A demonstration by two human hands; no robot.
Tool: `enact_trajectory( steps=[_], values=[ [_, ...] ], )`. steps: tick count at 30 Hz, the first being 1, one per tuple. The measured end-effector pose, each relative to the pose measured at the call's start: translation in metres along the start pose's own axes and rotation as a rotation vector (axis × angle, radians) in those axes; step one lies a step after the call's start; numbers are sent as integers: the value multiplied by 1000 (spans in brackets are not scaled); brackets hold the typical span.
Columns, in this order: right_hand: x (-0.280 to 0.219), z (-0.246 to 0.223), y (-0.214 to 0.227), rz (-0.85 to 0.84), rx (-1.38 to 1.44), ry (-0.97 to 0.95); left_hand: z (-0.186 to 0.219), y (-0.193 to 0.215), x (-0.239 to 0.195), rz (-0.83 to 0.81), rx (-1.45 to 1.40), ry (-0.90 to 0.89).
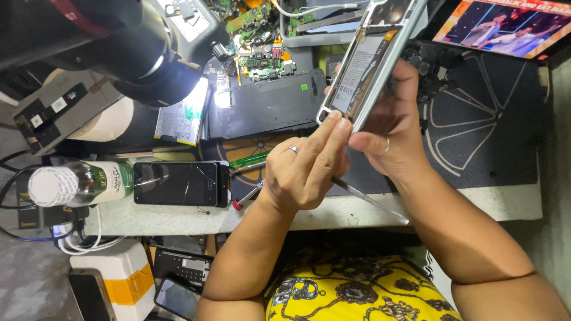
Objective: The person disassembles a smartphone by prying open the back cover, removing screws, and detaching internal components including the battery and logic board. The person uses a metal prying tool and a screwdriver to separate parts and places them on the workbench.
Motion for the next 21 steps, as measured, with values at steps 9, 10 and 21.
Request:
enact_trajectory(
  steps=[9, 10, 21],
  values=[
    [-2, 1, -4, -15, -53, 10, 0, 0, -7, -50, -45, 3],
    [-1, 0, -5, -13, -56, 11, 0, 0, -7, -45, -48, 1],
    [-1, -3, 0, 32, -78, 5, -6, 1, -8, -3, -131, 56]
  ],
)
Point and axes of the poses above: each hand's wrist, its own x-axis towards the middle knuckle, its own y-axis out of the back of the hand, z = x × y, the point moved 10 cm from there along x, towards the middle knuckle, and after that the axes turned 3 degrees about y, right-handed, at the moved point
